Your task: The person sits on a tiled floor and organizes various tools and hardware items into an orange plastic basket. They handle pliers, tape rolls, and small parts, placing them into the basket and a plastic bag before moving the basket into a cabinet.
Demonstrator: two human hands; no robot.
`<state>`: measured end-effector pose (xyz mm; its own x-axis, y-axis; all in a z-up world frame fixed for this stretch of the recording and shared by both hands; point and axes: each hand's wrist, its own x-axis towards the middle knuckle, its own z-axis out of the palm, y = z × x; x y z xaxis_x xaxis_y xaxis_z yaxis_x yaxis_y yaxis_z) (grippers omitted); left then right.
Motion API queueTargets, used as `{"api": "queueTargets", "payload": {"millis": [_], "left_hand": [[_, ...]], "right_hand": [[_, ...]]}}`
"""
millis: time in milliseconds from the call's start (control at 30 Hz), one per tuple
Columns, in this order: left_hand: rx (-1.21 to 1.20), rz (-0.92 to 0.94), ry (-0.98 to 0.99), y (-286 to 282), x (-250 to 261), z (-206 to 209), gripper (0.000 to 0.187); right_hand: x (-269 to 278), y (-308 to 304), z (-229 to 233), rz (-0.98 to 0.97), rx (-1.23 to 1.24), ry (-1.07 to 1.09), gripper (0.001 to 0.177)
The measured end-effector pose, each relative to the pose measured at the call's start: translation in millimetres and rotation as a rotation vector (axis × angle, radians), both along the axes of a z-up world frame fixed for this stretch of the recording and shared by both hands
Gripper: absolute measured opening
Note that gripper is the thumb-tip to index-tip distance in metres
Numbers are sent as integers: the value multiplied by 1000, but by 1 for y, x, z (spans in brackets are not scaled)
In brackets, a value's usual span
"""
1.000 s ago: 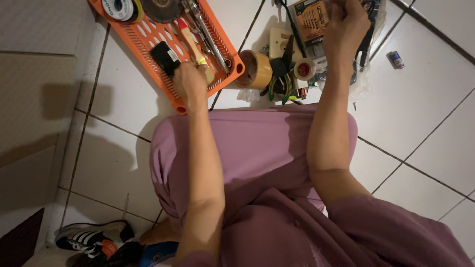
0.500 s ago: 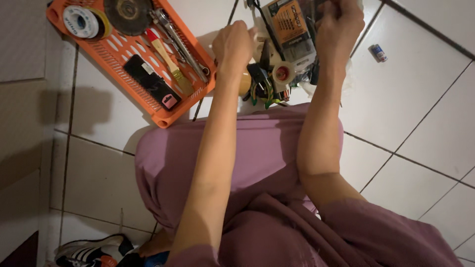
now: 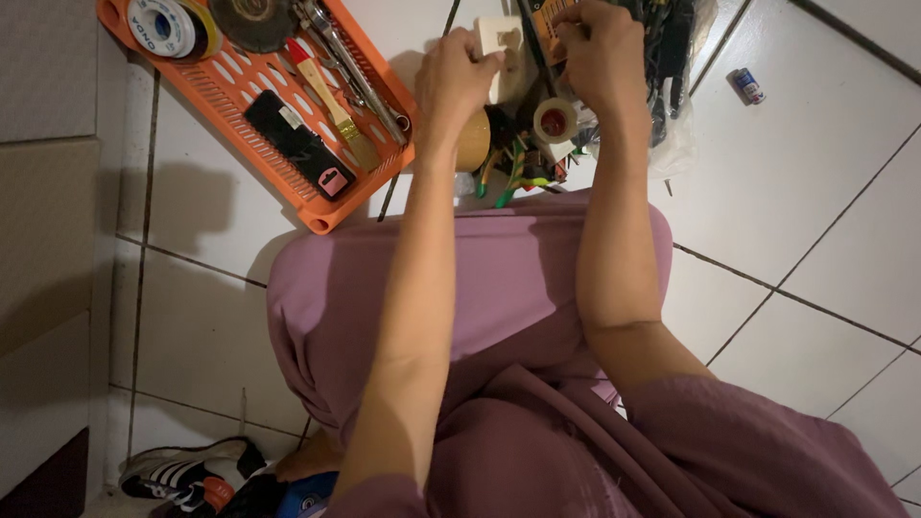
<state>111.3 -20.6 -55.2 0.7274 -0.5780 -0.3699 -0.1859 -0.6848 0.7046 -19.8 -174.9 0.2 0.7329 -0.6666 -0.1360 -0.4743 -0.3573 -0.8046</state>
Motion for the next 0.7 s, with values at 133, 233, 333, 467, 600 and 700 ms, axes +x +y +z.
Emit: {"api": "queueTargets", "payload": {"millis": [133,233,333,467,600,700], "left_hand": [[-116,121,-56,9,16,-22,28],[-253,186,-132,11,29,-35,26],[-372,156,-290,16,37,-27,27],[-121,185,-318,37,25,26,34],[292,-2,-137,66,-33,86,37],[222,-23,-239,75,-51,103,32]], "right_hand": [[5,2,1,-8,-30,-39,13],[5,3,-2,10,-103,-98,12],[3,5,-6,-12,-16,-82,12],[5,1,-13,72,-249,-182,11],[4,1,-18,47,-122,-91,16],[7,6,-16,60,-21,-159,16]]}}
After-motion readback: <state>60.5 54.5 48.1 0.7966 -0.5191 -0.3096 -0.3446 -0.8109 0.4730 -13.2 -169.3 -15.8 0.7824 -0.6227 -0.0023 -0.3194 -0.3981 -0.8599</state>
